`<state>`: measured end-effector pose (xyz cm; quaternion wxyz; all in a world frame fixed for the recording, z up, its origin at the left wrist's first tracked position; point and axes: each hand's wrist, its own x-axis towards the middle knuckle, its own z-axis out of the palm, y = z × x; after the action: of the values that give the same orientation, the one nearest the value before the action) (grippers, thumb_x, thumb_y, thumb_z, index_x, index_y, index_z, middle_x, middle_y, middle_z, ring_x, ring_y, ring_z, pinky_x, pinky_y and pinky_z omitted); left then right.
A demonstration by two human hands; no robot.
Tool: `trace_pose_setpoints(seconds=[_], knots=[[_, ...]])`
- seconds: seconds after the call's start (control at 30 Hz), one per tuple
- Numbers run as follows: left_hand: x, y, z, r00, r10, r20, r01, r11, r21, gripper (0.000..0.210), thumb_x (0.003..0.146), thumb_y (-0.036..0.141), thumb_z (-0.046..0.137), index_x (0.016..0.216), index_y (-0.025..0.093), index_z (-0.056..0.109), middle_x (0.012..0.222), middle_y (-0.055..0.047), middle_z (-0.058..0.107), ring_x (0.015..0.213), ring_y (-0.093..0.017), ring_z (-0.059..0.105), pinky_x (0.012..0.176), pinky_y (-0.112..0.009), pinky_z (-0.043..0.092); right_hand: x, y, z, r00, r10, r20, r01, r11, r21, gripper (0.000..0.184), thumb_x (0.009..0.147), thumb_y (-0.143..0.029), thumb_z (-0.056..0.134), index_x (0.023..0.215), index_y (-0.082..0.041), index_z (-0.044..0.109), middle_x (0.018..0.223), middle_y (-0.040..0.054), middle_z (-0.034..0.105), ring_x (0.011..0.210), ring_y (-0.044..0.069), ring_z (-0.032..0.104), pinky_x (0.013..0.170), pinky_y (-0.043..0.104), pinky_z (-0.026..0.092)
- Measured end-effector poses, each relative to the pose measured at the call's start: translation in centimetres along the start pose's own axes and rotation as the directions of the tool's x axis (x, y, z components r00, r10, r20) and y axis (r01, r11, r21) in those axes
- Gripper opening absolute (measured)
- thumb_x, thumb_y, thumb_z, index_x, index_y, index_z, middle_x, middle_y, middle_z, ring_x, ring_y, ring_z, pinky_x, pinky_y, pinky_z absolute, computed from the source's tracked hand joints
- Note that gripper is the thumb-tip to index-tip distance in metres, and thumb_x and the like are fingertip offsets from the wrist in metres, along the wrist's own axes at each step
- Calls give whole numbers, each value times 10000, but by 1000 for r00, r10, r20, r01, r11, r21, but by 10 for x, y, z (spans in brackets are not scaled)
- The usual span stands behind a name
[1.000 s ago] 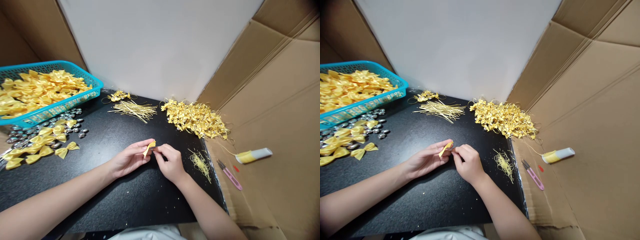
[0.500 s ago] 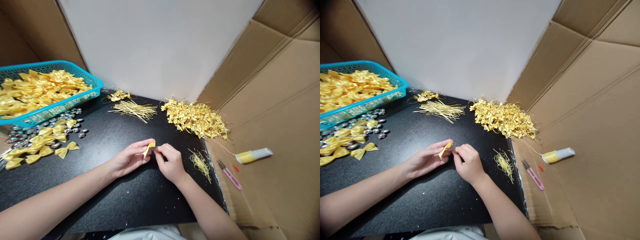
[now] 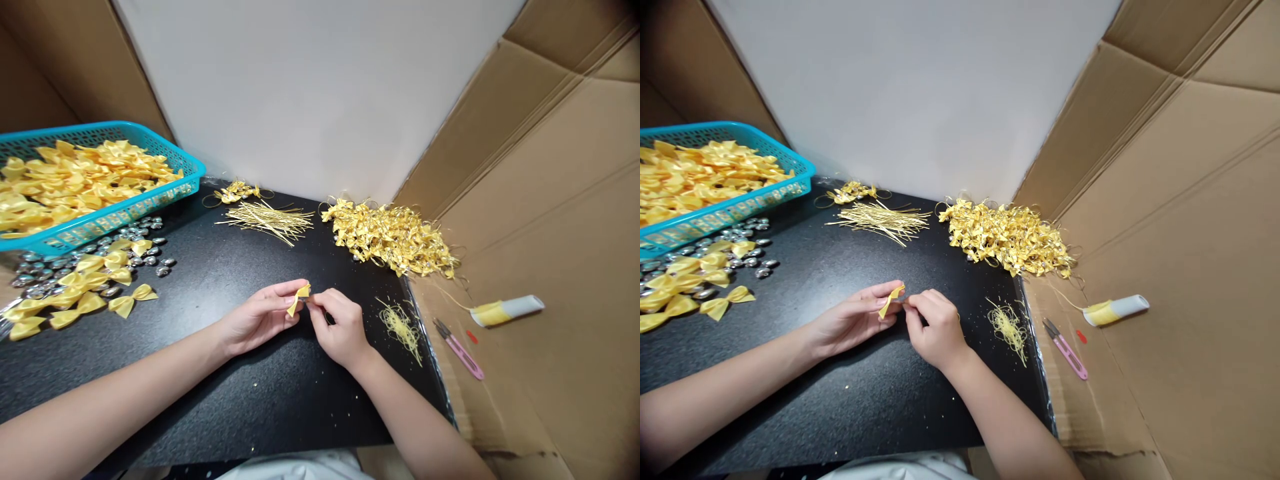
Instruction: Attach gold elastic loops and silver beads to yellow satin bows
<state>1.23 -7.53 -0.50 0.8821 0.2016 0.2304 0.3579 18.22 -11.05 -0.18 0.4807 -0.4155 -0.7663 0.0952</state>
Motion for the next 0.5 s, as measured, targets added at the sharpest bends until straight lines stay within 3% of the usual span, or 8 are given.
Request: trace_pose_setpoints(seconds=[0.5], knots=[[-1,2,3,1000,9,-7,-9,1000,-27,310,641,22,791,933,100,719,802,-36,696,636,-85,613,589,-172,508,0,2,1,998,60,24,-61,997,53,174,901,-147,496,774,-192,606,675,24,615,613,137,554,588,259,466]])
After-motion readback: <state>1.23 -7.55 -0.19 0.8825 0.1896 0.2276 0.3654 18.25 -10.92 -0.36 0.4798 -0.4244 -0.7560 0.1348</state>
